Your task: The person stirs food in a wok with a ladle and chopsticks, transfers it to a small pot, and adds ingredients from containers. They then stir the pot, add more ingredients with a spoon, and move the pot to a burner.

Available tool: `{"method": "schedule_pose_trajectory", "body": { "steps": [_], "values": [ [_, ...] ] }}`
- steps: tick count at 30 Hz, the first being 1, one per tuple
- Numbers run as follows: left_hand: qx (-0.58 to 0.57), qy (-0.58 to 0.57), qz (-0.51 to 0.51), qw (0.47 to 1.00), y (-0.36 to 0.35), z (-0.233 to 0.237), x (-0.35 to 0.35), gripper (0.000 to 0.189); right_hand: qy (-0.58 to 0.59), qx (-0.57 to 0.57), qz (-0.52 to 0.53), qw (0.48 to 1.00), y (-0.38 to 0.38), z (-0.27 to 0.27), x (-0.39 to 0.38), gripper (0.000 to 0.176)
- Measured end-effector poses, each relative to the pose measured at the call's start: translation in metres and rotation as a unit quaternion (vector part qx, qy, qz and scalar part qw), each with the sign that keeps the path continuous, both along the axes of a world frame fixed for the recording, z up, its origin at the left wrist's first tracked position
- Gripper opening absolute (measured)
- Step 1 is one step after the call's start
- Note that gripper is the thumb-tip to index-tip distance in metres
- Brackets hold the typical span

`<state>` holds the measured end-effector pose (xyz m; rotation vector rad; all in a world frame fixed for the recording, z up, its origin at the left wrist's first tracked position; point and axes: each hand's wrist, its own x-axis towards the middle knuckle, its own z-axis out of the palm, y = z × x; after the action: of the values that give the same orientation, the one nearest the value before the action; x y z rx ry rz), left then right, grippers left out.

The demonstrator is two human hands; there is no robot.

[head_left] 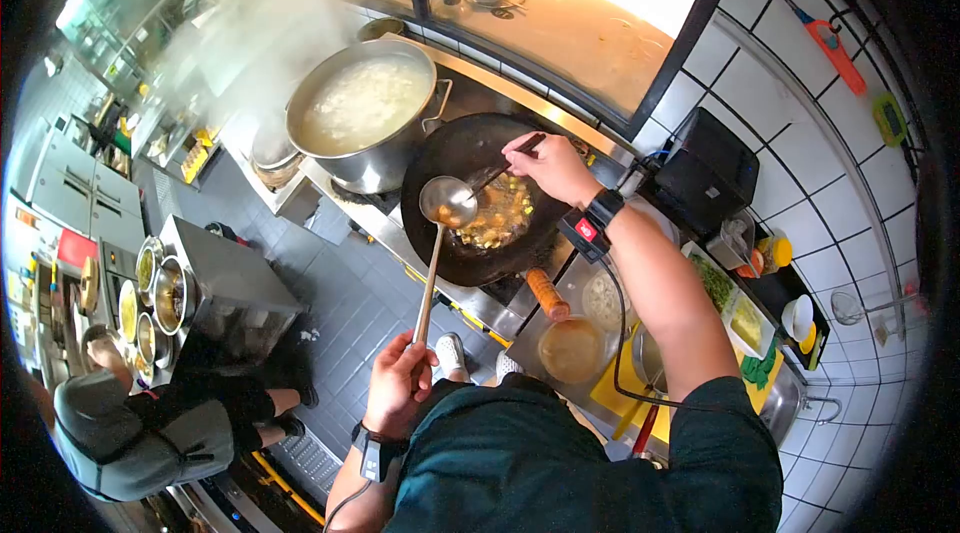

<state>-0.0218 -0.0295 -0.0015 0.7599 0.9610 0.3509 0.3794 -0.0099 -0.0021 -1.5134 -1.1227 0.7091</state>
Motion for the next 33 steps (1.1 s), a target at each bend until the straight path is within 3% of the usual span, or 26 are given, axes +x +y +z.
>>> {"method": "schedule_pose_trajectory", "body": {
  "steps": [2, 5, 11, 13, 19, 22, 25, 27, 29, 33],
  "values": [
    [-0.020, -0.028, 0.008, 0.999, 0.000, 0.000, -0.002, 0.035, -0.195, -0.034, -0.067, 0.978, 0.002, -0.011, 0.013, 0.018],
    [-0.012, -0.027, 0.016, 0.999, -0.001, 0.005, -0.006, 0.032, -0.177, -0.033, -0.080, 0.980, 0.007, -0.050, 0.020, 0.018],
    [0.007, -0.009, 0.026, 1.000, -0.006, 0.013, -0.012, 0.033, -0.142, -0.045, -0.095, 0.984, 0.010, -0.078, 0.009, 0.018],
    [0.012, -0.006, 0.025, 1.000, -0.006, 0.013, -0.013, 0.035, -0.234, -0.080, -0.120, 0.962, 0.014, -0.078, 0.008, 0.018],
    [0.034, 0.031, 0.015, 0.999, -0.006, 0.013, -0.008, 0.035, -0.149, -0.045, -0.131, 0.979, 0.008, -0.073, 0.018, 0.018],
    [0.030, 0.032, 0.007, 0.999, -0.002, 0.005, -0.004, 0.036, 0.019, 0.020, -0.081, 0.996, 0.002, -0.037, 0.004, 0.015],
    [-0.004, 0.010, 0.009, 1.000, 0.001, -0.007, 0.004, 0.036, 0.015, -0.010, -0.001, 1.000, -0.005, -0.001, -0.006, 0.017],
    [-0.024, -0.006, 0.019, 1.000, 0.003, -0.010, 0.006, 0.030, -0.018, 0.001, -0.014, 1.000, -0.008, 0.001, 0.007, 0.017],
    [-0.022, -0.018, 0.011, 1.000, 0.002, -0.012, 0.006, 0.030, -0.231, -0.133, -0.026, 0.963, -0.016, 0.013, 0.016, 0.016],
    [-0.026, -0.025, 0.014, 0.999, 0.000, -0.007, 0.002, 0.030, -0.177, -0.090, 0.030, 0.980, -0.015, -0.040, 0.032, 0.016]
  ]
}}
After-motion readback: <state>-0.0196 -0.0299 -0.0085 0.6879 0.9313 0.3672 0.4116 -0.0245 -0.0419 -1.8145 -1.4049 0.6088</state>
